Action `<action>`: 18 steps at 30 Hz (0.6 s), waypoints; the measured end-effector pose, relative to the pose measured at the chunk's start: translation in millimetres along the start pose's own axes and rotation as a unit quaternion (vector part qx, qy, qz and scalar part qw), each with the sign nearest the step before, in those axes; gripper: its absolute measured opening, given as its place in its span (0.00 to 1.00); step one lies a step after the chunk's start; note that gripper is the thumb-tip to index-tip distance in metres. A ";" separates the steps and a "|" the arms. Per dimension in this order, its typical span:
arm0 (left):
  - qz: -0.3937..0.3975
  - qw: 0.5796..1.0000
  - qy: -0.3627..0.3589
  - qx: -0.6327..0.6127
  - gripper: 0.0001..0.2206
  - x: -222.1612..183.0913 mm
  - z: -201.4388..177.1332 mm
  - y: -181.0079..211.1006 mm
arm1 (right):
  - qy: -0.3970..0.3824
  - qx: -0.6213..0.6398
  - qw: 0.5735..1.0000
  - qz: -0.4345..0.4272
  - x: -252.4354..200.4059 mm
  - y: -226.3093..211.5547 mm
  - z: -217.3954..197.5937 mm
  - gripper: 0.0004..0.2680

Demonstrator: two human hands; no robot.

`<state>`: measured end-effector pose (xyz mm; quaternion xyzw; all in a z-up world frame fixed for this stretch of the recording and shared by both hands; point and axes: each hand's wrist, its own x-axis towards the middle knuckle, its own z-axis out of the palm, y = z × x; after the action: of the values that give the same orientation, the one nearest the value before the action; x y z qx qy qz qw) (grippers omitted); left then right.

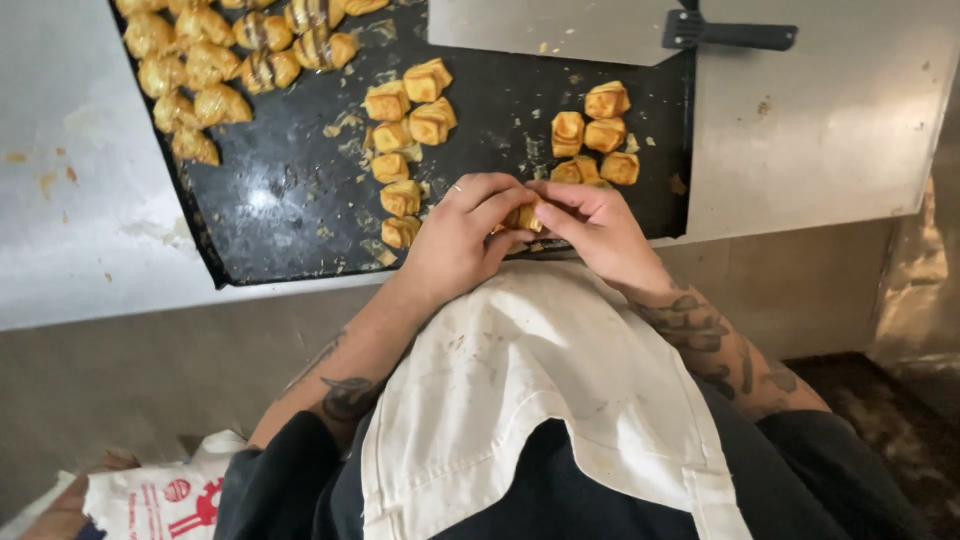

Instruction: Manually folding and shaping small pieces of dough into a specific pastry shape and arranging them on a baking tray.

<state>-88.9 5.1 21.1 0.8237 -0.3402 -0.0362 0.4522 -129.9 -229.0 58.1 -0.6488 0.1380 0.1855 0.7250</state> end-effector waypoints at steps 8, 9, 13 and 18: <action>-0.040 0.994 0.025 -0.098 0.19 -7.1 -27.0 0.1 | -0.017 0.104 0.994 0.038 16.9 25.7 2.5 0.16; -0.069 0.985 0.047 -0.149 0.19 -11.7 -28.8 -0.5 | -0.015 0.108 0.993 0.045 17.2 29.0 2.8 0.17; -0.123 0.945 0.099 -0.286 0.19 -36.9 -24.5 -15.5 | -0.047 0.101 0.992 0.067 26.4 21.5 14.7 0.16; -0.057 0.990 0.119 0.058 0.21 -43.1 -13.7 -75.9 | -0.052 -0.100 0.993 0.027 40.7 8.7 14.4 0.19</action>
<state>-76.8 67.8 -40.0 0.8651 -0.2380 0.0559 0.4380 -98.0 -210.3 34.1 -0.7036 0.0979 0.2517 0.6573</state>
